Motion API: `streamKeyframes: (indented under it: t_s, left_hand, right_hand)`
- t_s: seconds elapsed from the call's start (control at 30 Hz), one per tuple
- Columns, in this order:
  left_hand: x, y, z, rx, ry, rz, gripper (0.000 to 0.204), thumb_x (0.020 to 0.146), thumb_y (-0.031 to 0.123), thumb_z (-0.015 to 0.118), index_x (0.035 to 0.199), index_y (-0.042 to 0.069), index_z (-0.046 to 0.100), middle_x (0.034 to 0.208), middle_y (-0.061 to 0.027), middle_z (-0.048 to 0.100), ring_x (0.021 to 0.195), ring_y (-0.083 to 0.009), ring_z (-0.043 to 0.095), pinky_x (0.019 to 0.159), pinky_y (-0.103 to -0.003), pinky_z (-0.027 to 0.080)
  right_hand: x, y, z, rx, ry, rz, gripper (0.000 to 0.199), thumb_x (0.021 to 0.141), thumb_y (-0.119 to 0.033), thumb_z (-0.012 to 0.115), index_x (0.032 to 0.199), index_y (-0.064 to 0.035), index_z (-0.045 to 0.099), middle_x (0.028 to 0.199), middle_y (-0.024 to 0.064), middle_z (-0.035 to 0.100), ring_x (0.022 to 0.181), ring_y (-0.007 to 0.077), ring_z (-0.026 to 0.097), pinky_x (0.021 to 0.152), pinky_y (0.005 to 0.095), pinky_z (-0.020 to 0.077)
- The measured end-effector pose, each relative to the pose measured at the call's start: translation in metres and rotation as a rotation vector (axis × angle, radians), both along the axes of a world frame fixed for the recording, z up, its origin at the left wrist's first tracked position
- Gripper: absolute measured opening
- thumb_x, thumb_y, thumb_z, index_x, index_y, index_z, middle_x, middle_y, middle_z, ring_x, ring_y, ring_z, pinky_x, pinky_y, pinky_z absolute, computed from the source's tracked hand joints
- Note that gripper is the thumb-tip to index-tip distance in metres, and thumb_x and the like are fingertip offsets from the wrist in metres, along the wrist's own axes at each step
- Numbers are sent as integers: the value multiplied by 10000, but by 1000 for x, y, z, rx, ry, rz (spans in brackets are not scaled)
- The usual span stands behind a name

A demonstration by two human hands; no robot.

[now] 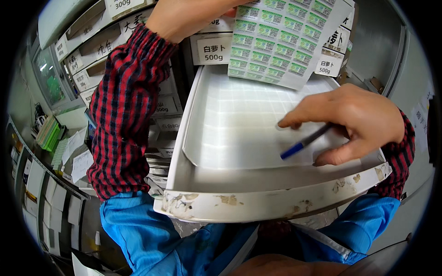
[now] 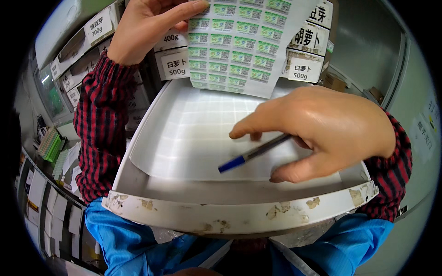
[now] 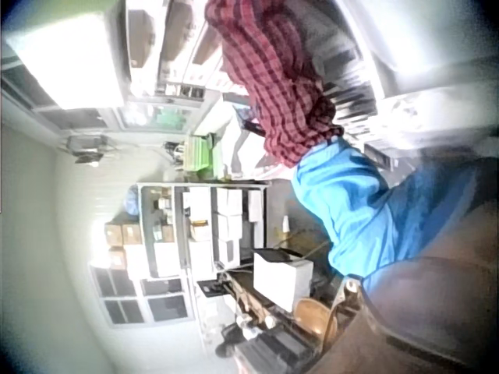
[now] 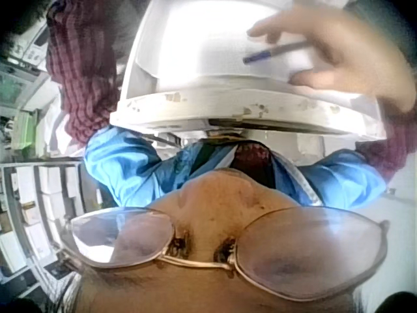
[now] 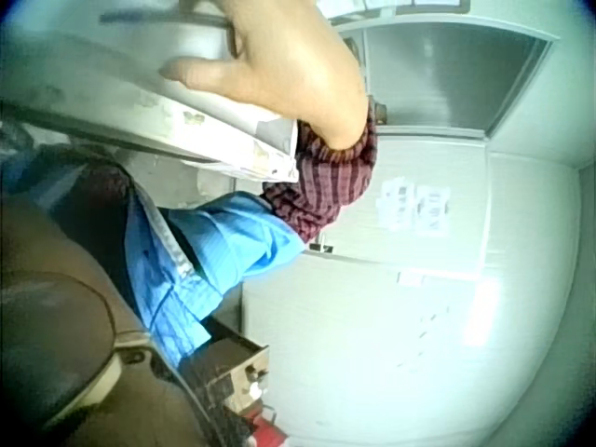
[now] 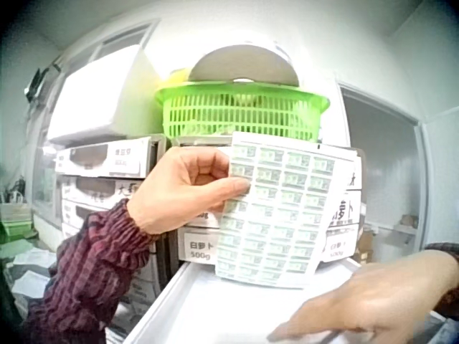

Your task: The person pulls a drawer from a rack to retrieve a sheet of labels, cuts the labels with scissors, and writes on a log sheet.

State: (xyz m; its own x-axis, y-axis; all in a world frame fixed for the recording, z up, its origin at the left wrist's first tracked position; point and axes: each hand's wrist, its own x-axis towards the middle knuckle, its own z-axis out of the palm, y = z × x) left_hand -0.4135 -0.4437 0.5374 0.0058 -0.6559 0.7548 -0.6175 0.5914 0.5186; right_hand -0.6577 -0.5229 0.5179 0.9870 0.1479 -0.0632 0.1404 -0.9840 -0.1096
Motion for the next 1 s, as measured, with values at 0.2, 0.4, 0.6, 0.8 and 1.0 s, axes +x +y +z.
streamKeyframes:
  t_s: [0.2,0.4,0.6,0.8,1.0]
  left_hand:
    - [3,0,0,-63,-102,99,168,848,135,651,872,-31,640,733,-38,636,621,-83,561,571,-226,463]
    - [18,4,-4,-289,-217,84,211,776,139,653,776,-72,643,651,-99,638,577,-123,592,552,-272,481]
    - [15,2,-4,-251,-176,74,188,749,116,646,785,-69,661,649,-116,654,557,-146,614,532,-280,493]
    - [18,-1,-4,-247,-184,25,205,760,140,659,800,-60,663,658,-114,657,561,-152,618,544,-285,500]
    - [14,-4,2,-174,-191,26,208,814,165,657,853,-39,647,707,-63,632,614,-116,590,568,-260,493]
  right_hand:
    - [-6,15,1,31,-44,-22,385,680,-121,662,1039,17,647,851,125,681,572,226,635,510,296,484]
    - [-9,21,-15,132,-167,-51,312,593,-32,603,888,31,683,798,164,672,658,246,674,573,277,504]
    - [-15,20,-25,242,-197,-201,243,577,23,588,797,32,691,752,157,671,642,204,669,569,247,500]
    - [-17,17,-30,202,-204,-167,196,611,15,608,782,9,704,653,98,636,530,123,573,483,213,399]
    - [-22,23,-10,171,-164,-268,172,631,-31,630,785,-14,704,667,18,640,459,19,423,430,181,297]
